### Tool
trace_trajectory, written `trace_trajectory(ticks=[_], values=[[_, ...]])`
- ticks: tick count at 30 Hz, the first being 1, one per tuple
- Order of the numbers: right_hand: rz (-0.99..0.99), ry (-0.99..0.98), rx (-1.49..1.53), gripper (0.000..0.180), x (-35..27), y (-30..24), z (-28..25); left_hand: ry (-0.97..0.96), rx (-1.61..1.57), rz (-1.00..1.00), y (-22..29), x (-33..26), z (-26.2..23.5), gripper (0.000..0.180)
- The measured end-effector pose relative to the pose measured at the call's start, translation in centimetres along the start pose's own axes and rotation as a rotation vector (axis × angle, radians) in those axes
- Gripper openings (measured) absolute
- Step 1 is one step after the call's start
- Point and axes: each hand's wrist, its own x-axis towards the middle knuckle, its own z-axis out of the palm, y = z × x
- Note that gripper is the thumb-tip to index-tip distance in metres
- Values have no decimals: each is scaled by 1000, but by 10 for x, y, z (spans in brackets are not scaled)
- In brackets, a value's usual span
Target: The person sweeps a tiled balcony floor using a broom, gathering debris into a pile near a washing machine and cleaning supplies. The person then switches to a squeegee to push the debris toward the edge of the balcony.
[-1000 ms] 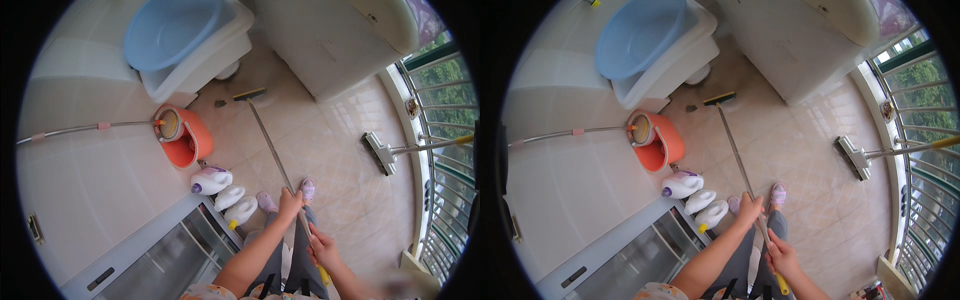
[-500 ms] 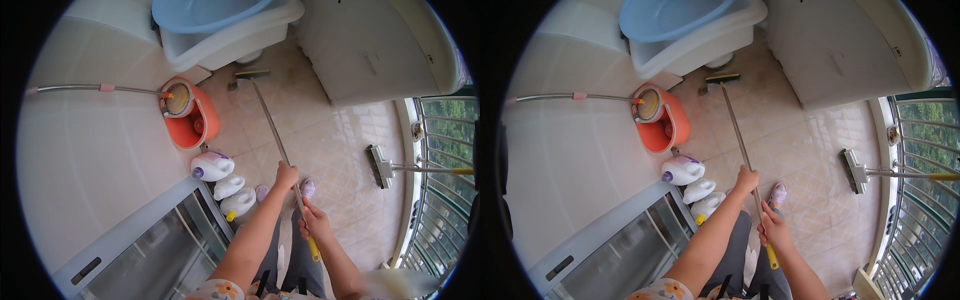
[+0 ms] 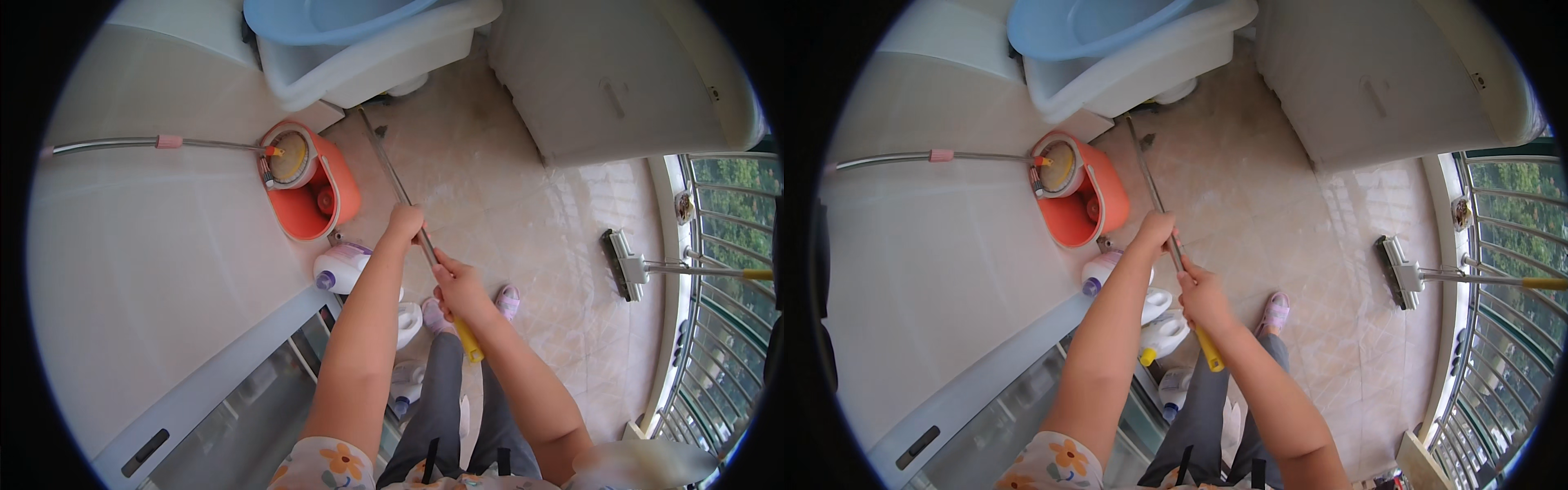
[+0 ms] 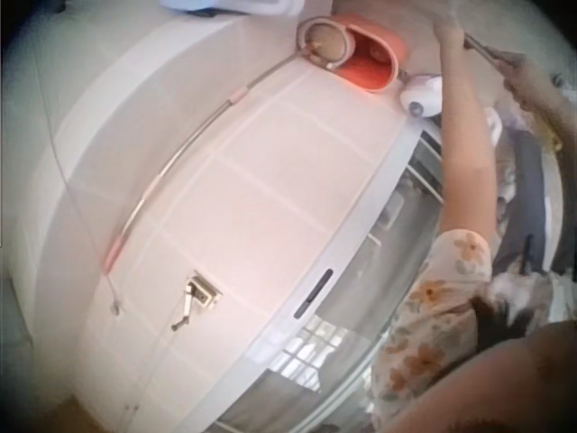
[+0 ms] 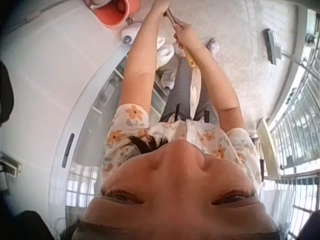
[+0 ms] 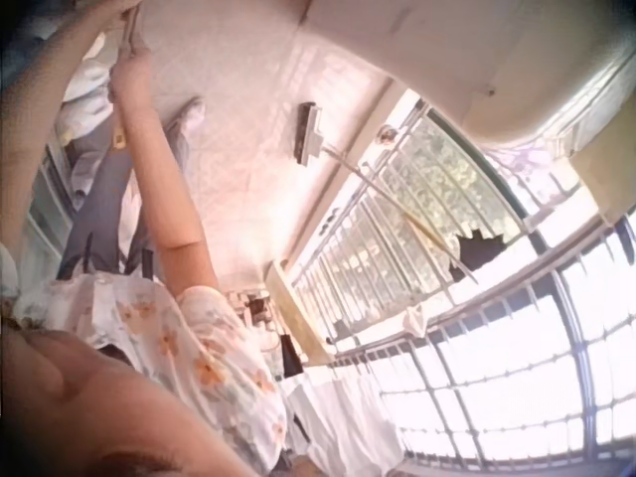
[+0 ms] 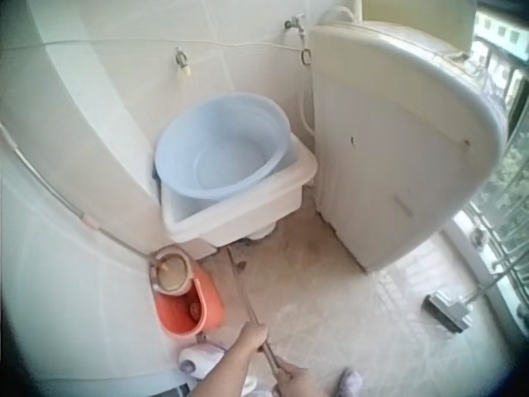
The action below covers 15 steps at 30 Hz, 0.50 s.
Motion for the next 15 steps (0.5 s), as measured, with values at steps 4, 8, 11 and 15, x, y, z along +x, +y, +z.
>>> trace_trajectory(ticks=[4, 8, 11, 15], values=[[44, 72, -38, 42, -20, 36, -49, -93, 90, -36, -36, -12, 61, 30], [125, 130, -36, 41, -92, 52, -81, 84, 152, 60, -104, -51, 123, 37], [119, 105, 3, 41, -110, 35, -84, 120, 152, 134, -106, -60, 128, 35], [43, 5, -116, 41, -68, 17, -64, 60, -111, -4, -35, -74, 74, 28]])
